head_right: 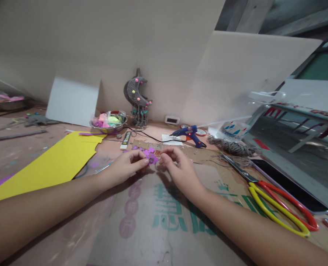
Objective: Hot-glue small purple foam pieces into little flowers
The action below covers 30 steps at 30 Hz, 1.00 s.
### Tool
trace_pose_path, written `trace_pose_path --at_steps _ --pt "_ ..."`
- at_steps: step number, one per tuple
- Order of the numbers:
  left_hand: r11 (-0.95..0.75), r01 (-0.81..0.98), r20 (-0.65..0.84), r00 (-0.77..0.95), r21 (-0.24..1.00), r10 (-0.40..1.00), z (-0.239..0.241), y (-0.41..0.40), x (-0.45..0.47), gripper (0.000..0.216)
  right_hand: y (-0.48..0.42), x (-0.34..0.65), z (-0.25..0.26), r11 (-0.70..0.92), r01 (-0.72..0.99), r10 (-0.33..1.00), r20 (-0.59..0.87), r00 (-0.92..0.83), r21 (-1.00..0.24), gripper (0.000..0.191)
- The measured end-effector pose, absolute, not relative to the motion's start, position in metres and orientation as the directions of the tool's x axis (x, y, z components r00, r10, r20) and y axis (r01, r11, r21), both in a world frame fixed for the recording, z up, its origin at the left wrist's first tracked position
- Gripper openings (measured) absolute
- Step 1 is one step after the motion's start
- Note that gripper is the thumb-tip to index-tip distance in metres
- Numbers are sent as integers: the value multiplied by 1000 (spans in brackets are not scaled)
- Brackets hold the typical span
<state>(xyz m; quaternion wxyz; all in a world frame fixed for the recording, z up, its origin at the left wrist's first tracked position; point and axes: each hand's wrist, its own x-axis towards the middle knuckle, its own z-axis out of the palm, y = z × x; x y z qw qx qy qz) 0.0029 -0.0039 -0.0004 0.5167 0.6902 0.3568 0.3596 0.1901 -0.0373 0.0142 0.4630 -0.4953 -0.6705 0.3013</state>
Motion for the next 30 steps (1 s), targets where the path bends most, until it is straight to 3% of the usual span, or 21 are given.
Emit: trace_pose_path --at_steps 5,10,15,21,30 --pt "-211 91 139 497 973 856 -4 -3 2 25 -36 188 17 344 544 938 305 -165 -765 16" --pt "-221 122 119 552 968 826 0 -8 2 19 -37 189 18 334 546 936 336 -100 -768 19" --pt "-57 49 23 528 997 849 4 -11 3 21 -41 186 24 395 639 910 377 -173 -660 16" --pt "-194 137 98 515 971 851 4 -10 3 25 -45 181 27 396 696 910 357 -211 -599 16" --pt "-230 152 124 509 961 852 0 -11 4 23 -44 182 25 406 677 909 349 -228 -614 15"
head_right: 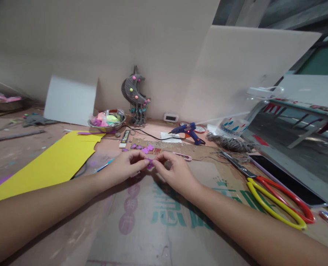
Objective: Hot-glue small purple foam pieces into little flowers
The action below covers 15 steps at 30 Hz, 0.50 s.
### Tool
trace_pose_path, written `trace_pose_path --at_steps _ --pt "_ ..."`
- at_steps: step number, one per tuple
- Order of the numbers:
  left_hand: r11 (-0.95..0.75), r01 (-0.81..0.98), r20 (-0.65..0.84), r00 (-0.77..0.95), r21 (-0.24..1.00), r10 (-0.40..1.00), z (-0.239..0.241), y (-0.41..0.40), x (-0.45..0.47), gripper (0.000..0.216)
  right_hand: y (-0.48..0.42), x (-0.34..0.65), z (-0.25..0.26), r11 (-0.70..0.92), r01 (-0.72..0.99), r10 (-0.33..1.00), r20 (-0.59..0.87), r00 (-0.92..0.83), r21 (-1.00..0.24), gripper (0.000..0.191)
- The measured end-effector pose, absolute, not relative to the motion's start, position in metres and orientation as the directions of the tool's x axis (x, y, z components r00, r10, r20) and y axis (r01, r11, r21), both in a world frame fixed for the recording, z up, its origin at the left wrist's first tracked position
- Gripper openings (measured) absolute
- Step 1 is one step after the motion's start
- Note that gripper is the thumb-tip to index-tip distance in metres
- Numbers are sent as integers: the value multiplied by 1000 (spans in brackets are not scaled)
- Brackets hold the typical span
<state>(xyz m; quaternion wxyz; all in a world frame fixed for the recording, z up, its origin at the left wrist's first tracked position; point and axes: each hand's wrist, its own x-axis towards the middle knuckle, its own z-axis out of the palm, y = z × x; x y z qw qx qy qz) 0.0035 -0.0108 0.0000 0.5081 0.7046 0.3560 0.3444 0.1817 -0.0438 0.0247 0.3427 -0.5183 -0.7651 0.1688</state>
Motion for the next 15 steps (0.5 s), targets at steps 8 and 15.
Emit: trace_pose_path --at_steps 8,15 --pt "-250 144 139 527 958 838 2 -10 2 25 -43 183 26 362 654 930 308 -202 -664 17" --pt "-230 63 161 538 971 828 -5 -2 3 40 -35 191 15 317 499 948 265 -174 -806 23"
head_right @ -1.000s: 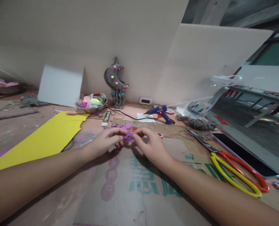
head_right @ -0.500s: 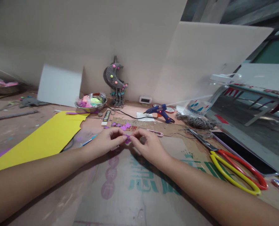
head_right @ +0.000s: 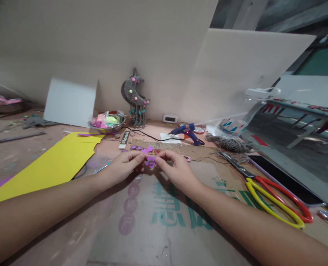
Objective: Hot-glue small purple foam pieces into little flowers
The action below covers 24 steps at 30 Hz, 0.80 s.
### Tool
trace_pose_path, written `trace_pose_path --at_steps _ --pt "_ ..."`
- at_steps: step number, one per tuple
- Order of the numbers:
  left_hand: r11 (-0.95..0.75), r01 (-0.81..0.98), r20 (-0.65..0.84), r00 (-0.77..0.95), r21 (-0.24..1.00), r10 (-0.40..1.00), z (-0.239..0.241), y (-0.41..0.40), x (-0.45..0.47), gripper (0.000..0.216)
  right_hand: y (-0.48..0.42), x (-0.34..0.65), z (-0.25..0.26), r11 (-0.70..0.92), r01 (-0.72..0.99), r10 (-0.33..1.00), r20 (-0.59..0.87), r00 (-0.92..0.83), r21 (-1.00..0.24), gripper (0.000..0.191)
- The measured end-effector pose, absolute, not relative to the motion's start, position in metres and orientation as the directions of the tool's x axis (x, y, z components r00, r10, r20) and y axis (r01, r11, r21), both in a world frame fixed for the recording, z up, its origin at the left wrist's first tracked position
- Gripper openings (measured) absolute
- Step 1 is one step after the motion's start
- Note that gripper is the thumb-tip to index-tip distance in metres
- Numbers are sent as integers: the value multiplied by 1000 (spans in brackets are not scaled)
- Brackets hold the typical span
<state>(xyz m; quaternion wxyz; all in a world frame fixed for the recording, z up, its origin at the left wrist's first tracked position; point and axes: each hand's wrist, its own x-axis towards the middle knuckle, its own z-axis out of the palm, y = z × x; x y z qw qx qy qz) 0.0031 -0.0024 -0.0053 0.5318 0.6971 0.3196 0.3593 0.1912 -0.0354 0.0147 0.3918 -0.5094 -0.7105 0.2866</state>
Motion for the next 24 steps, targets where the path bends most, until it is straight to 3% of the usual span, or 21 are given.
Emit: trace_pose_path --at_steps 8,24 --pt "-131 114 50 533 985 845 1 -9 3 24 -37 191 14 293 452 956 258 -139 -842 23" --pt "-207 124 110 534 971 838 -1 -9 2 21 -40 186 23 343 587 939 280 -199 -733 19"
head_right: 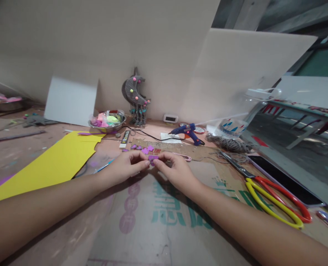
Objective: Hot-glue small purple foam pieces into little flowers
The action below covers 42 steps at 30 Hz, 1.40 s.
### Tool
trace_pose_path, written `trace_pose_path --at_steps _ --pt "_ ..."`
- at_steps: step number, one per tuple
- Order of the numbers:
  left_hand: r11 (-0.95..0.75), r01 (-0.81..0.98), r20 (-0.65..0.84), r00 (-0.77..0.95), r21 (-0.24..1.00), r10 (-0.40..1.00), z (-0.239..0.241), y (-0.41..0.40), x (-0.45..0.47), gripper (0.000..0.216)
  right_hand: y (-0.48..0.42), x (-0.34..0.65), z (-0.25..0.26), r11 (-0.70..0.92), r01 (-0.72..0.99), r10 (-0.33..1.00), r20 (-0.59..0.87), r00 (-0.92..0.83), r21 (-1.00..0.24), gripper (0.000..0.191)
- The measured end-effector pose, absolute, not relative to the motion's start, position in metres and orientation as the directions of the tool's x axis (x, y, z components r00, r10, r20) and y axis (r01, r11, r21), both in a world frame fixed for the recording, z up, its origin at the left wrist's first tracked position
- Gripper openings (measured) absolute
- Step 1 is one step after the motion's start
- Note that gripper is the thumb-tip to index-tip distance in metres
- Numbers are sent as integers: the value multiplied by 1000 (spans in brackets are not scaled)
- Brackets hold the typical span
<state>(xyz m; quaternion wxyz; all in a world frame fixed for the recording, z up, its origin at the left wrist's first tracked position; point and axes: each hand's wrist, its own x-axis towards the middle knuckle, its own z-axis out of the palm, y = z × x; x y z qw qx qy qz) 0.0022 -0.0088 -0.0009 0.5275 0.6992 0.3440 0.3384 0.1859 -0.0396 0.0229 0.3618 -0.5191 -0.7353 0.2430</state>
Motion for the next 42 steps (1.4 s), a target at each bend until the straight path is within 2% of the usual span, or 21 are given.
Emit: trace_pose_path --at_steps 9,13,16,19,22,25,31,36,39,42 --pt "-175 105 91 545 979 834 2 -10 2 26 -41 185 22 323 563 946 252 -203 -761 20" --pt "-197 137 100 515 971 851 1 -6 1 26 -40 185 19 299 436 952 232 -200 -849 25" --pt "-201 131 111 497 971 861 0 -4 2 27 -36 189 18 302 357 953 274 -128 -884 26" --pt "-151 89 92 469 985 878 1 -5 3 27 -30 196 22 323 412 940 340 -34 -852 19" --pt "-137 65 92 461 989 883 2 -5 3 28 -25 204 28 313 464 939 344 -18 -829 16" --pt "-134 64 89 469 989 878 3 -5 3 29 -21 211 33 320 522 939 339 -62 -790 17" --pt "-138 95 77 476 986 876 1 -4 3 31 -12 224 43 391 711 912 351 -213 -584 13" --pt "-147 114 74 489 982 869 0 -7 3 28 -18 217 46 312 732 945 281 -170 -605 24" --pt "-111 84 53 511 990 858 0 -10 2 26 -27 204 42 266 690 963 216 -161 -673 32" --pt "-87 56 44 533 995 845 0 -11 2 26 -33 195 31 273 619 962 216 -167 -736 22"
